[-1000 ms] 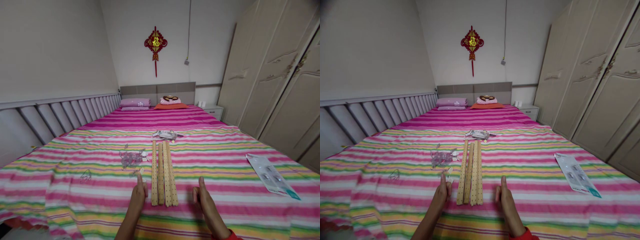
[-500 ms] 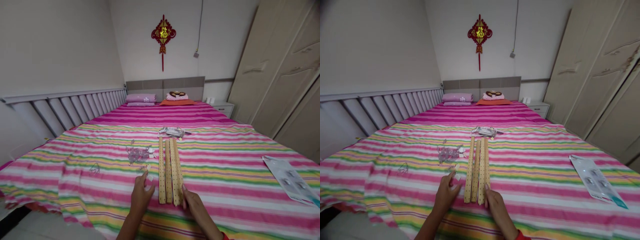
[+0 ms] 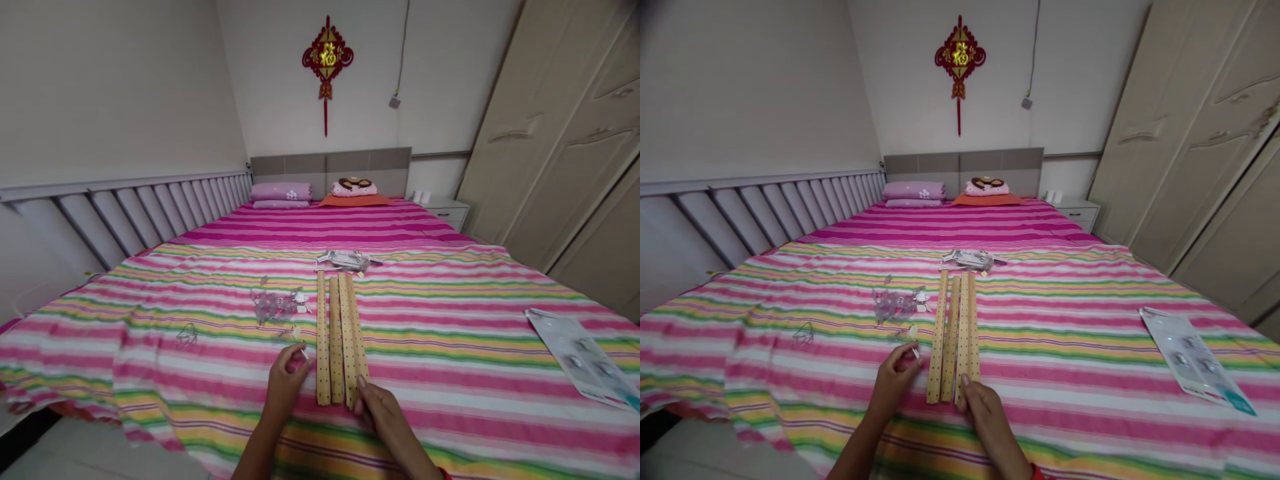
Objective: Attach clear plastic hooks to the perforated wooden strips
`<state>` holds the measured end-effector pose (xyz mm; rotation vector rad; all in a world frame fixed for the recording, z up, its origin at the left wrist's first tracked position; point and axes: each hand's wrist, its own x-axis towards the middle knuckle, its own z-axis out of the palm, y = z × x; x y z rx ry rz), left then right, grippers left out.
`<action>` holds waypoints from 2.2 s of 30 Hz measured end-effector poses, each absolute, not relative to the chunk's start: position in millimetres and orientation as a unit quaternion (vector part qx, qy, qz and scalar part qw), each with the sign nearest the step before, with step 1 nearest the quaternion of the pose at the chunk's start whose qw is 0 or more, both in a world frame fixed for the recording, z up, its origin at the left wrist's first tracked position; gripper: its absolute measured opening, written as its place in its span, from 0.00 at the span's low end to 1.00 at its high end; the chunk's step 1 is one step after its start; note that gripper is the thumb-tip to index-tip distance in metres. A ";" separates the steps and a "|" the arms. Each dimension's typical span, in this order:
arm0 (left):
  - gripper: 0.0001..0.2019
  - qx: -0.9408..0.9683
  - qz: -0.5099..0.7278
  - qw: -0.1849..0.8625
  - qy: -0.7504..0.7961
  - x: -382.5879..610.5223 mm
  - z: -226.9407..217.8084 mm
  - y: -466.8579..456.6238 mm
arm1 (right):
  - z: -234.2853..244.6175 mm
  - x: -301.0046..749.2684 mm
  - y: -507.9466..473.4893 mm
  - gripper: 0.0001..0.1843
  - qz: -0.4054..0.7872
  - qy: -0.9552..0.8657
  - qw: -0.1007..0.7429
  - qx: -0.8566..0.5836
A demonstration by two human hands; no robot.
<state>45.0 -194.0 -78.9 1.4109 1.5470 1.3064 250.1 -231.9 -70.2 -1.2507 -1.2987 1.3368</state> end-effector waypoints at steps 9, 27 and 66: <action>0.23 0.475 0.491 0.630 0.369 70.9 -59.4 -229.3 | -50.2 255.7 -232.4 0.29 0.548 -0.513 0.507 -0.423; 0.23 0.457 0.348 0.691 0.440 99.3 -56.1 -236.3 | -72.5 268.5 -257.8 0.20 0.556 -0.469 0.519 -0.449; 0.22 0.818 0.290 0.103 0.486 112.6 -104.1 -221.4 | -85.2 268.5 -219.0 0.05 0.241 -0.621 0.369 -0.648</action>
